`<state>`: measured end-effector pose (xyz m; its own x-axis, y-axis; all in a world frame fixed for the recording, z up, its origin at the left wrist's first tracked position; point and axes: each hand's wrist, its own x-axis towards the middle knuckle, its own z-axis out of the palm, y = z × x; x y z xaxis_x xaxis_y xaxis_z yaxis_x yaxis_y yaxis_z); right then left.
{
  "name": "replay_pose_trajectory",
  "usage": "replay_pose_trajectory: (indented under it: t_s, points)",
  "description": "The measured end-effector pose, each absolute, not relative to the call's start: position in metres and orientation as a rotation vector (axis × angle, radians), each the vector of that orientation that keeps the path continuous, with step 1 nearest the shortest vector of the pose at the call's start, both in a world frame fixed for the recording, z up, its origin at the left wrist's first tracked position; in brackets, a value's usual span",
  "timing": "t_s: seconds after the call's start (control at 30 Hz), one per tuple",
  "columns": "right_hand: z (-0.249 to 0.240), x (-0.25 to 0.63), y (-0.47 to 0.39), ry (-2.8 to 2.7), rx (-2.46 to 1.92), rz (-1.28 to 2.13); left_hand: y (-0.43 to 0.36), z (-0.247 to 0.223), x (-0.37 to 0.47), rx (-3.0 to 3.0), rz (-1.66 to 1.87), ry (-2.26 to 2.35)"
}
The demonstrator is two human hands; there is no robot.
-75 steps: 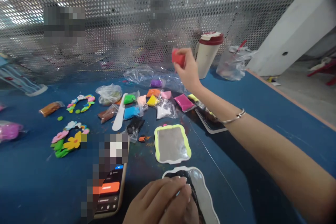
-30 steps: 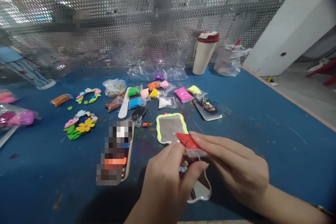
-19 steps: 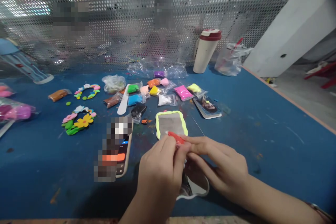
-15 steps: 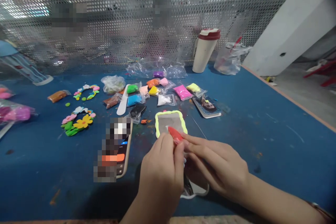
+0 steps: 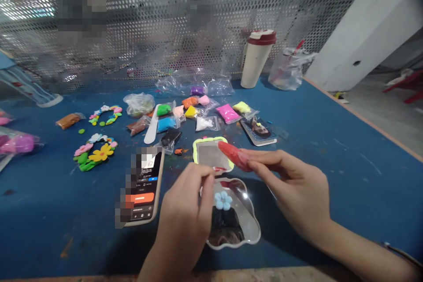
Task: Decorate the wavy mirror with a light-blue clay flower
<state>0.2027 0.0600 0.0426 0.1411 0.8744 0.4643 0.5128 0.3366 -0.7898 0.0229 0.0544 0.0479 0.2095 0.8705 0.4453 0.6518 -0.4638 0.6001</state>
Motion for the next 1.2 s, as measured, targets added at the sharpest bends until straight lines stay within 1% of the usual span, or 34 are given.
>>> replay_pose_trajectory:
  t_s: [0.1, 0.27, 0.47, 0.67, 0.8, 0.9, 1.07, 1.2]
  points:
    - [0.041, 0.203, 0.06, -1.437, -1.23, 0.558, 0.051, 0.05, 0.019, 2.166, 1.166, 1.478]
    - [0.038, 0.194, 0.053, -1.655, -1.013, 0.463, 0.043, 0.046, 0.032, 2.338, 1.028, 1.214]
    - [0.035, 0.191, 0.045, -1.875, -0.917, 0.471, 0.044, 0.043, 0.036, 2.532, 1.047, 1.352]
    - [0.035, 0.197, 0.045, -1.891, -0.897, 0.509, 0.046, 0.046, 0.034, 2.63, 0.958, 1.36]
    - [0.038, 0.199, 0.048, -1.917, -0.866, 0.558, 0.047, 0.044, 0.037, 2.734, 0.961, 1.496]
    - [0.041, 0.198, 0.048, -1.956, -0.857, 0.429, 0.047, 0.044, 0.04, 2.754, 0.972, 1.57]
    - [0.044, 0.197, 0.048, -2.114, -0.801, 0.022, 0.045, 0.047, 0.041, 2.681, 0.921, 1.554]
    - [0.039, 0.198, 0.046, -2.099, -0.846, -0.023, 0.044, 0.05, 0.039, 2.712, 0.933, 1.585]
